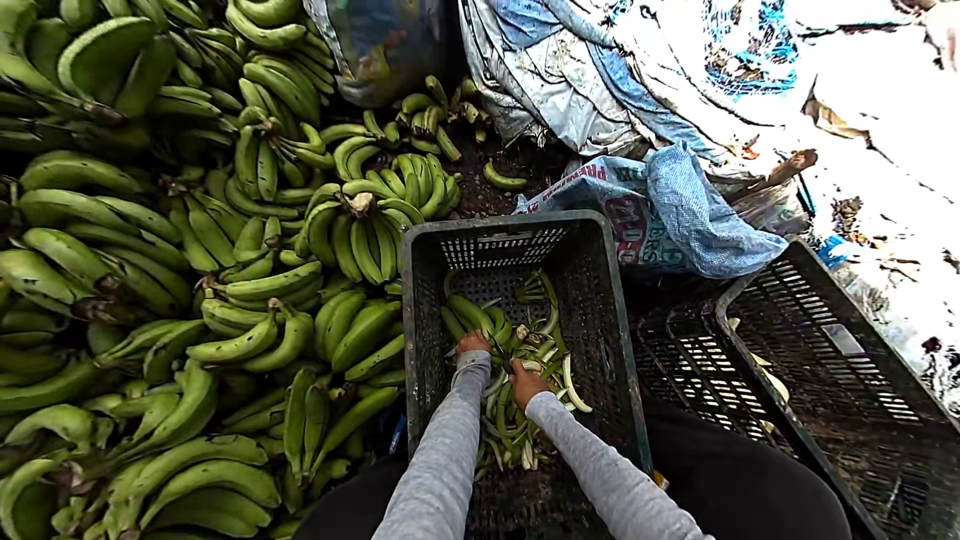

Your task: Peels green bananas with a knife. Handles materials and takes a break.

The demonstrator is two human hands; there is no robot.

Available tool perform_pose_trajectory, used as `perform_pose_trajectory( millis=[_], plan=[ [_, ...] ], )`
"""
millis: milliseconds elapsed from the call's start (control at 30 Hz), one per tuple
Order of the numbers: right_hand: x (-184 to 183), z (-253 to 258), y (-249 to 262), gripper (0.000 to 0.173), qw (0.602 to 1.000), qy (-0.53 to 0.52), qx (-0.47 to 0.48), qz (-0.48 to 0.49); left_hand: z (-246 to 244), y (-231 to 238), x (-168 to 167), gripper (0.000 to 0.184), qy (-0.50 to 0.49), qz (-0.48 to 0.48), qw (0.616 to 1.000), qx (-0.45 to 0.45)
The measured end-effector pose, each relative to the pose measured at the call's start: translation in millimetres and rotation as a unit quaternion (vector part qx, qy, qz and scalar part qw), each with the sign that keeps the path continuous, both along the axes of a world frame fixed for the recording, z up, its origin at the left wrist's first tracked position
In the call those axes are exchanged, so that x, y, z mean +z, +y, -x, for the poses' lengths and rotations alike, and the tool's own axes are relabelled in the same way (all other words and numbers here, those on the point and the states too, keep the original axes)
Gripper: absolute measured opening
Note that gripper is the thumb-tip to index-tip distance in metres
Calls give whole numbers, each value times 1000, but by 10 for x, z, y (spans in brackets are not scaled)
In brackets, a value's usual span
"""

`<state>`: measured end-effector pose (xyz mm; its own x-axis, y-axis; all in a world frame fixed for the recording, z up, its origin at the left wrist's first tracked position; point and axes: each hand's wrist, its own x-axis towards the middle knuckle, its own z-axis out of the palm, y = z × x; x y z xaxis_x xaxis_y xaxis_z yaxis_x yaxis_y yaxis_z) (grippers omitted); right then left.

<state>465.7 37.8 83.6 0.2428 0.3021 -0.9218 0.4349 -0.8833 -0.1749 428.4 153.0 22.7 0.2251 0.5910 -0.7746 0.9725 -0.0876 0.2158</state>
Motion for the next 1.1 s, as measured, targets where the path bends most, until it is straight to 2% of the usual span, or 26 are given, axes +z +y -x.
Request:
perform_pose_trajectory(
  millis=[133,267,467,667,800,867,900,967,1033,1100],
  plan=[
    [34,84,-128,53,998,20,-52,-30,-6,48,42,51,4,1,1000,30],
    [-95,62,16,53,995,28,-87,-50,-53,106,76,51,12,9,998,62],
    [22,134,-75,54,993,18,-86,-77,-153,363,173,50,17,10,990,137],
    [-231,186,164,56,986,7,-100,-130,-154,496,194,46,-20,8,963,270],
    [-292,114,362,56,985,10,-64,-161,-113,600,189,45,-39,4,935,351],
    [-227,-25,286,55,980,22,-68,-184,-45,569,171,47,-56,5,944,325],
    [-140,-122,221,53,974,15,-87,-208,-17,560,203,48,-76,5,958,277],
    [81,-255,74,52,957,-26,-130,-258,77,567,312,49,-109,14,988,105],
    [345,-336,-41,52,967,-42,-103,-229,141,532,397,48,-110,31,993,-18],
    [522,-358,-67,53,989,-10,-37,-140,129,456,399,47,-92,27,995,4]
  ],
)
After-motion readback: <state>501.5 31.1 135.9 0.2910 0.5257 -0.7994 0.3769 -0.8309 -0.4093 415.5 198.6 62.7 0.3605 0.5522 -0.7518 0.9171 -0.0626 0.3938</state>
